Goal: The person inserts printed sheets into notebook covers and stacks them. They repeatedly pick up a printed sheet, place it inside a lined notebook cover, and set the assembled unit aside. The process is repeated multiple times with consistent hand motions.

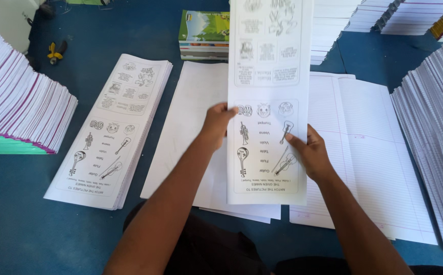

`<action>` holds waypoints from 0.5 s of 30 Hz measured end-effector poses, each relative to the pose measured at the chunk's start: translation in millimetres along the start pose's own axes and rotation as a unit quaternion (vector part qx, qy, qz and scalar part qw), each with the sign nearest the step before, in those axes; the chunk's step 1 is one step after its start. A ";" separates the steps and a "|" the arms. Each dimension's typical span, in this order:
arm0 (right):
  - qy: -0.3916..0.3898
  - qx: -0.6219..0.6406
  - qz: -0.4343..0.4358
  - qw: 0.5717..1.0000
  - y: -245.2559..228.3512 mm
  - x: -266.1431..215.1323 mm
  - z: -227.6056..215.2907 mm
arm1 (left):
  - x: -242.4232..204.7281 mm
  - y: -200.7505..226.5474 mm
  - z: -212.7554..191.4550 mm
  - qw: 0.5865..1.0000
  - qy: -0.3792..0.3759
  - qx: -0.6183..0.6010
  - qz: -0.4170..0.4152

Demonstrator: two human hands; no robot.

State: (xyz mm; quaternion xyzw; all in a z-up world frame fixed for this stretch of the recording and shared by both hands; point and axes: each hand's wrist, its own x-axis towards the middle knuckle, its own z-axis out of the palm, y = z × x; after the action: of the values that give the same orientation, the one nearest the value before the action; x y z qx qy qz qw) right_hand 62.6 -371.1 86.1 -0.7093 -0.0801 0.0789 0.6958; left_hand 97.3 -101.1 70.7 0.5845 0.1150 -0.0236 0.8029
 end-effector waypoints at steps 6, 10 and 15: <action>0.008 -0.018 -0.055 0.998 -32.8 2.9 14.9 | -15.8 47.9 23.4 0.993 0.061 0.022 0.099; 0.015 -0.012 -0.043 0.999 -57.1 6.5 18.4 | -39.0 57.7 27.5 0.986 0.056 0.023 0.155; 0.023 -0.009 -0.036 0.999 -100.3 14.8 21.8 | -64.3 65.7 26.9 0.975 0.006 -0.024 0.220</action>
State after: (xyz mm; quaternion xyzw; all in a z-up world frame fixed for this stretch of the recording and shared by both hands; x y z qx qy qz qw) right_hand 71.8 -344.7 185.9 -0.7137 -0.0904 0.0372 0.6936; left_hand 50.3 -112.0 153.5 0.5764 -0.0110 0.1602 0.8012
